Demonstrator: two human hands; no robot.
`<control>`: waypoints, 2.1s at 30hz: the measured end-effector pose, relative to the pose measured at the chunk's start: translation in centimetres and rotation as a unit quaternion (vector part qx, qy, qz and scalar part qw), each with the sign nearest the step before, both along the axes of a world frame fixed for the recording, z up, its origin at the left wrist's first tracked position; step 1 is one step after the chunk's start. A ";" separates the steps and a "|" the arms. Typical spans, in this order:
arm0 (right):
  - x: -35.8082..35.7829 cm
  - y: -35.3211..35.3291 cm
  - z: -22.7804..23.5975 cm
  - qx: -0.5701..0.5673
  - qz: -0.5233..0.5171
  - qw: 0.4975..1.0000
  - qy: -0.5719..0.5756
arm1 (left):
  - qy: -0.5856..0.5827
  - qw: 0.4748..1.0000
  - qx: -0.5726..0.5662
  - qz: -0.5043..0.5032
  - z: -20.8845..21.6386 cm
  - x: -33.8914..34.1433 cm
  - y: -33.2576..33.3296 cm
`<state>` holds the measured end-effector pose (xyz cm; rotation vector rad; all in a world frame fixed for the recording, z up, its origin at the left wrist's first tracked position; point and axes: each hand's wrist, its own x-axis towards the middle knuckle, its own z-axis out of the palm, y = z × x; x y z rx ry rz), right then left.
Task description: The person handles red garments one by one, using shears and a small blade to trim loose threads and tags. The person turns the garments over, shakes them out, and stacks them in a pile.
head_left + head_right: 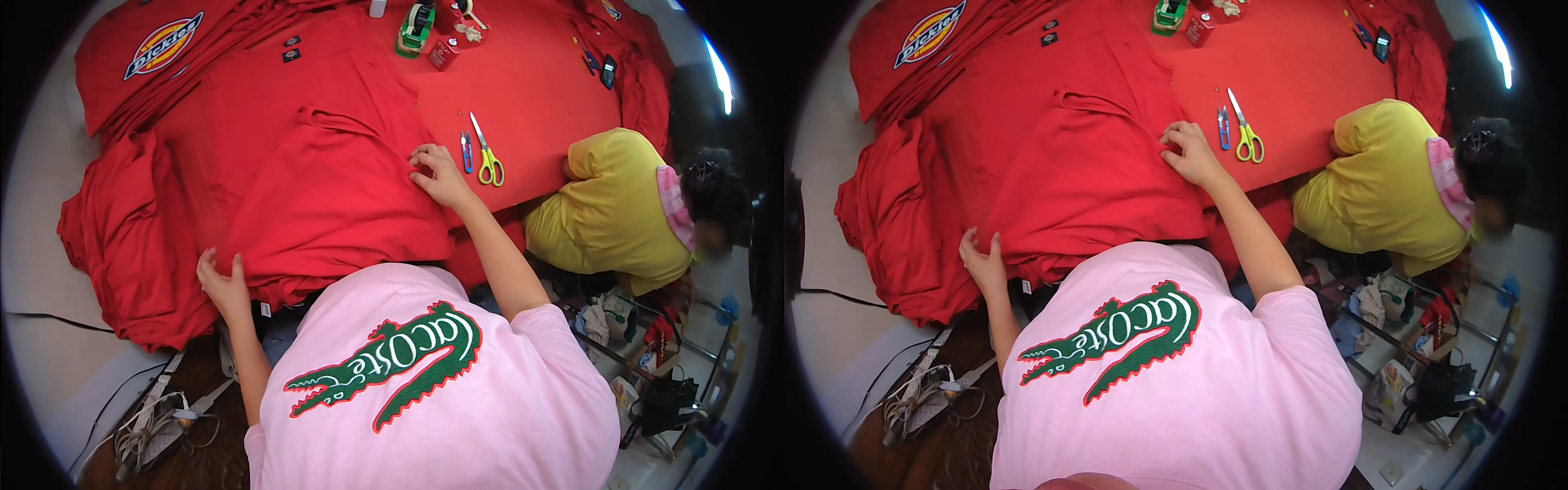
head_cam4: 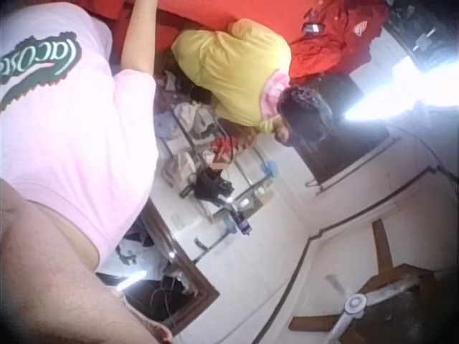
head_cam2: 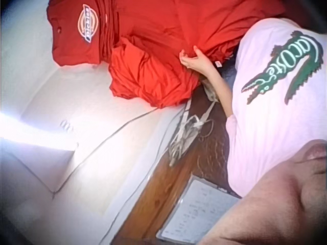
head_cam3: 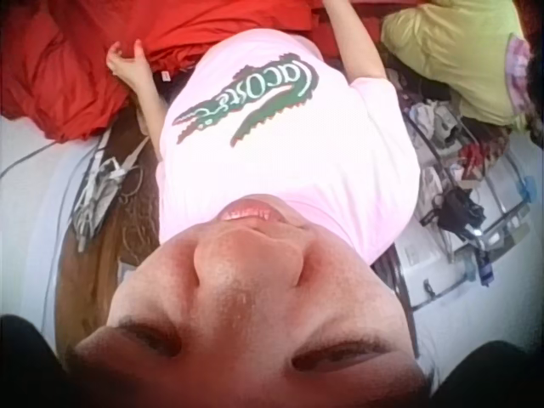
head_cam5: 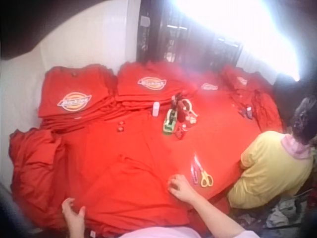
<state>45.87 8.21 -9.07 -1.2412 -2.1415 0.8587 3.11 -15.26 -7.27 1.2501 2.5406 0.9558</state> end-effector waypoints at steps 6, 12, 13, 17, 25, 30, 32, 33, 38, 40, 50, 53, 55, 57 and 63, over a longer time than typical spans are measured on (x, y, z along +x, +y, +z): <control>-8.8 -2.3 9.4 0.021 0.209 0.973 0.092 | -0.318 0.894 0.122 -0.293 10.7 12.8 8.0; -9.0 -1.1 13.5 -0.161 0.274 0.942 0.103 | -0.379 0.871 0.056 -0.309 9.6 12.3 10.5; -8.4 -1.1 13.4 -0.215 0.264 0.931 0.133 | -0.397 0.865 0.042 -0.304 9.5 11.8 10.4; -6.9 -2.3 12.4 -0.370 0.197 0.873 0.249 | -0.550 0.794 0.062 -0.252 8.5 11.8 9.5; -7.0 -2.8 12.3 -0.350 0.214 0.866 0.286 | -0.557 0.792 0.027 -0.249 9.1 11.6 8.8; -8.4 -2.7 11.2 -0.289 0.192 0.907 0.237 | -0.614 0.743 0.004 -0.266 9.8 12.4 8.7; -8.7 -2.9 11.2 -0.216 0.133 0.946 0.203 | -0.644 0.730 0.007 -0.229 9.2 12.3 8.7; -8.8 -3.2 11.5 -0.172 0.090 0.962 0.190 | -0.658 0.723 0.008 -0.209 9.0 12.3 8.7; -4.1 -0.5 7.0 0.094 -0.152 0.978 -0.106 | -0.481 0.826 0.101 -0.276 9.2 12.5 9.4; 0.1 0.6 2.3 0.164 -0.205 0.924 -0.277 | -0.473 0.819 0.133 -0.295 9.5 12.6 9.6; 6.8 1.1 -4.3 0.174 -0.214 0.921 -0.277 | -0.567 0.792 0.043 -0.221 8.5 12.7 10.5; 5.7 0.8 -3.5 0.025 -0.267 0.950 -0.161 | -0.608 0.765 0.057 -0.205 9.2 13.4 10.6; 4.6 0.4 -3.0 -0.120 -0.294 0.948 0.022 | -0.622 0.755 0.063 -0.195 9.3 13.8 10.5; 1.8 -1.0 -0.1 -0.261 -0.292 0.879 0.270 | -0.628 0.753 0.082 -0.179 8.8 14.0 10.1; -4.5 -8.8 12.1 -0.398 -0.028 0.865 0.303 | -0.651 0.727 0.150 -0.156 7.2 14.9 9.4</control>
